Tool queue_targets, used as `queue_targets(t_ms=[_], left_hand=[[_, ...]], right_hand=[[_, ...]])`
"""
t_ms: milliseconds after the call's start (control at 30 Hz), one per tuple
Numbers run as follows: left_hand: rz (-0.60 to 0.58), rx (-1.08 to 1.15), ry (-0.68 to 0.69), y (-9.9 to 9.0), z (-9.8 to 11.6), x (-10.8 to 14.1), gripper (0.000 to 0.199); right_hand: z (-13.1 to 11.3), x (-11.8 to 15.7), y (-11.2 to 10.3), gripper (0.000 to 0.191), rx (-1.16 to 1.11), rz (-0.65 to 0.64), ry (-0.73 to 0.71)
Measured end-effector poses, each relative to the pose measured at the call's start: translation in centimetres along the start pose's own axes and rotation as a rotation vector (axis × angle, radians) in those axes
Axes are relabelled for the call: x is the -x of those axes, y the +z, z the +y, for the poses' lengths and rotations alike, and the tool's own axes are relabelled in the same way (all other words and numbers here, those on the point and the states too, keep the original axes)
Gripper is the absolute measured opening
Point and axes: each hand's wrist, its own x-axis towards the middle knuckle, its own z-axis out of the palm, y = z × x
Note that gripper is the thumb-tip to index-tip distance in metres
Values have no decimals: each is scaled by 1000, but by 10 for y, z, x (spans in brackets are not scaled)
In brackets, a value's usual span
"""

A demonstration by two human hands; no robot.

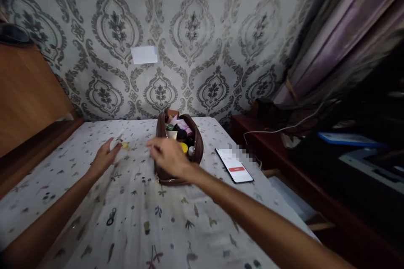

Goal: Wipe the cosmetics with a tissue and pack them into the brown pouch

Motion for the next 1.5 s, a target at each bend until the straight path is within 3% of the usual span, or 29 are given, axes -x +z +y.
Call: queue_targets(t_ms=[100, 233, 300, 400, 467, 533, 667, 767, 833, 967, 1233, 1367, 1500], left_hand=[[-51, -135, 93, 10, -9, -22, 38], [-139, -231, 167, 28, -18, -27, 33], [-160, -263, 178, 31, -22, -26, 32], [-172, -282, 183, 29, -20, -22, 31], [-188, -275, 185, 26, -12, -12, 34], [-199, -207, 177, 24, 2, 7, 42], [-222, 76, 195, 24, 28, 64, 49], [-220, 39, 288, 27, 32, 95, 43], [-176, 29, 268, 29, 26, 104, 45], [-151, 112, 153, 32, 17, 108, 53], [-132, 224, -1, 21, 33, 106, 51], [-132, 425, -129, 24, 36, 106, 51], [-197, 728, -126, 28, 36, 107, 36]], right_hand=[[-14, 31, 33, 28, -100, -52, -116], [-21, 50, 64, 28, -169, -59, -139], [-19, 53, 79, 25, -272, -85, -75], [-9, 52, 108, 23, -602, -158, 136], [0, 50, 129, 25, -853, -147, 277], [7, 48, 147, 39, -1092, -105, 381], [14, 47, 169, 60, -1426, 36, 432], [16, 51, 177, 68, -1548, 95, 427], [17, 54, 179, 72, -1580, 98, 444], [19, 57, 176, 75, -1627, 50, 442], [13, 62, 159, 68, -1544, -60, 392], [13, 64, 150, 62, -1538, -67, 385], [15, 65, 147, 62, -1594, -71, 379]])
